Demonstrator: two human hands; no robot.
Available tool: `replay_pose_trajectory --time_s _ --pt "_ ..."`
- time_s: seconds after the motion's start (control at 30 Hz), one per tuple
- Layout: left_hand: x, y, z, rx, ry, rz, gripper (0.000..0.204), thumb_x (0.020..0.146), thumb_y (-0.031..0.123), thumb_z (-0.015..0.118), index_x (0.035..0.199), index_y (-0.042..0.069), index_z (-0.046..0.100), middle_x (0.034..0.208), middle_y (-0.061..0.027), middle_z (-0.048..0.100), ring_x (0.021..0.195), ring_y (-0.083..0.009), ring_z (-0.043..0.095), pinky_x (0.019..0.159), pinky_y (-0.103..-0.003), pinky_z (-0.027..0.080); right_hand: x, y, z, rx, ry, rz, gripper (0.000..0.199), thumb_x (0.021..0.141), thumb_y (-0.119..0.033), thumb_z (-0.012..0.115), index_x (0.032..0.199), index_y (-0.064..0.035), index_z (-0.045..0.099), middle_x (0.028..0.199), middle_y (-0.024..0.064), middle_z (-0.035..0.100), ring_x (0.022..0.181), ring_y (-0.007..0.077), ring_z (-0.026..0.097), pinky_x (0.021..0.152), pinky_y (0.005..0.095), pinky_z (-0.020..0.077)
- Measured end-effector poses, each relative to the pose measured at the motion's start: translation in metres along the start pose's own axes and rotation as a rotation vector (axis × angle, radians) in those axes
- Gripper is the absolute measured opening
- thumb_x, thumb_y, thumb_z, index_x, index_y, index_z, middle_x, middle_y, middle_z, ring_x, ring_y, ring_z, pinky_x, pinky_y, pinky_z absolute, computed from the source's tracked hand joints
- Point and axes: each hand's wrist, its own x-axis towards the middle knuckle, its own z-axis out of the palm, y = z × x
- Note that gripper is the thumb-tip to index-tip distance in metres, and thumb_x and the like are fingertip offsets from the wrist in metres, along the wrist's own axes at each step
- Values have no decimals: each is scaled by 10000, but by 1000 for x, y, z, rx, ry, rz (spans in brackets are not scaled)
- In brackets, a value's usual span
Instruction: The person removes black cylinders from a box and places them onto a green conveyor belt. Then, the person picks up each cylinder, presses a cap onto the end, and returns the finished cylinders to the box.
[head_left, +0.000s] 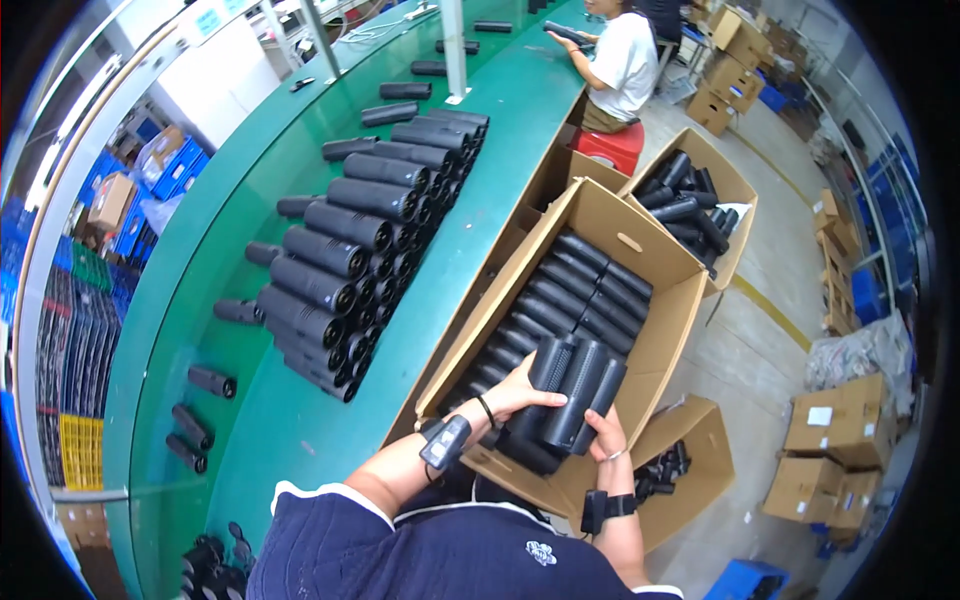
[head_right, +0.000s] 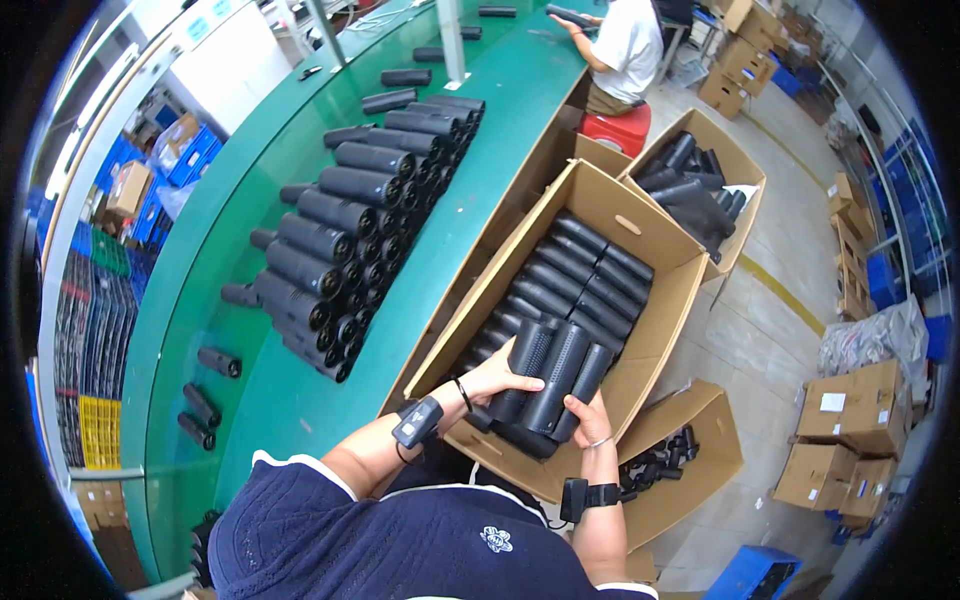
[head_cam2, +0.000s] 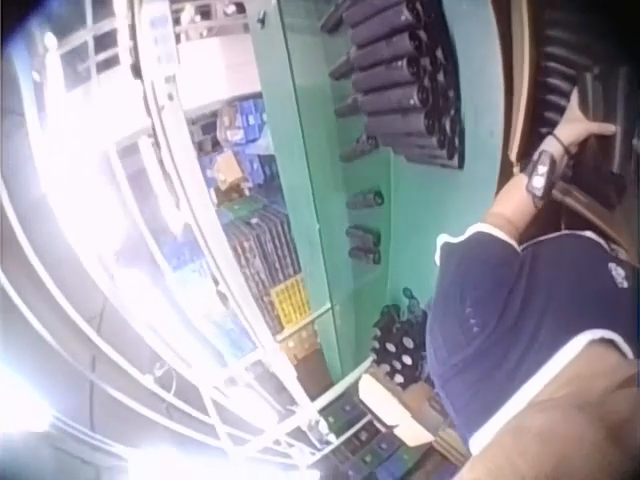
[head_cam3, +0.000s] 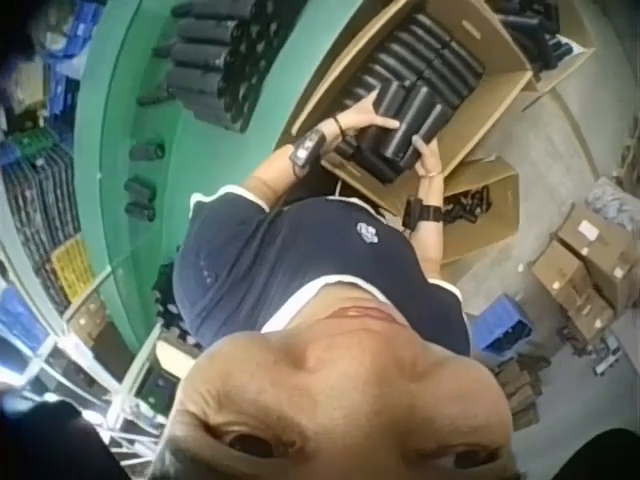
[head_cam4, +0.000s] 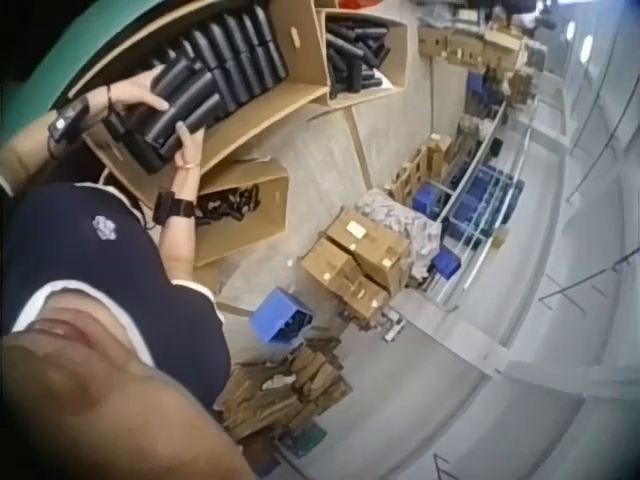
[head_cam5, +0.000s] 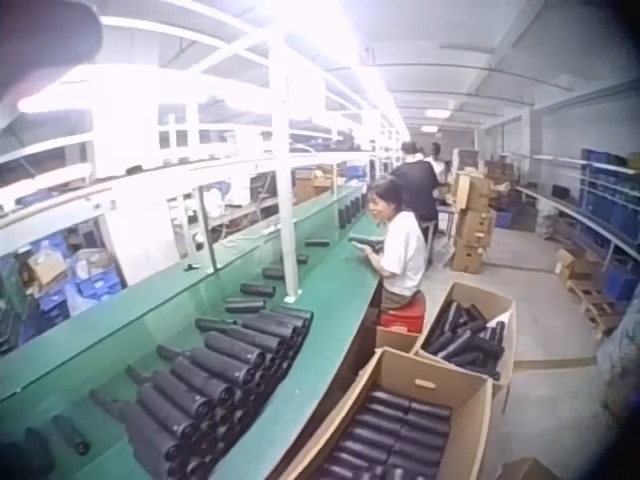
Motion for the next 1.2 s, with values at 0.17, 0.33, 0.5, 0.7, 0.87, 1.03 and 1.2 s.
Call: replay_pose_trajectory --time_s 0.17,0.33,0.5,0.7,0.87,1.03,1.2 --pt "-73 55 4 49 128 203 1002 579 190 873 1393 53 306 1337 -95 408 1253 -214 377 1060 -326 302 -16 -15 58 -172 -197 -10 882 646 -228 840 1332 -14 330 1243 93 496 1144 220 491 994 345 388" --pt "-157 82 -1 13 197 253 1035 580 177 867 1414 47 268 1353 -118 387 1273 -225 353 1077 -334 281 -65 -14 136 -224 -305 -33 854 634 -159 825 1325 -23 343 1223 86 509 1125 219 506 991 349 399" --pt "-283 89 -30 -29 474 280 897 621 89 833 1362 46 329 1300 -92 451 1218 -220 433 1037 -366 353 -90 31 228 -316 -553 110 966 600 -76 829 1394 -47 278 1311 88 435 1224 218 417 1049 357 324" --pt "-394 51 -92 -358 670 340 787 668 23 777 1333 45 357 1220 -105 529 1122 -244 530 963 -377 437 -92 122 318 -407 -771 278 1024 590 -92 845 1420 -57 246 1325 106 433 1245 224 401 1051 367 323" --pt "-471 -1 -162 -440 923 472 639 804 104 689 1343 25 355 1278 -129 494 1165 -283 495 1005 -416 406 -72 219 396 -587 -969 419 1019 591 -108 848 1426 -76 264 1333 124 440 1251 234 404 1057 369 319" --pt "-508 -38 -217 -616 1052 504 629 834 160 683 1352 40 349 1263 -115 506 1154 -283 502 998 -438 411 -58 290 450 -754 -1053 481 995 598 -140 859 1408 -57 288 1295 144 483 1233 256 426 1031 382 355" --pt "-522 -59 -248 -645 1074 516 639 838 206 684 1354 42 345 1270 -118 502 1152 -279 500 992 -448 410 -40 332 469 -880 -1041 545 987 566 -157 885 1379 -46 337 1254 158 524 1178 286 489 953 431 436"
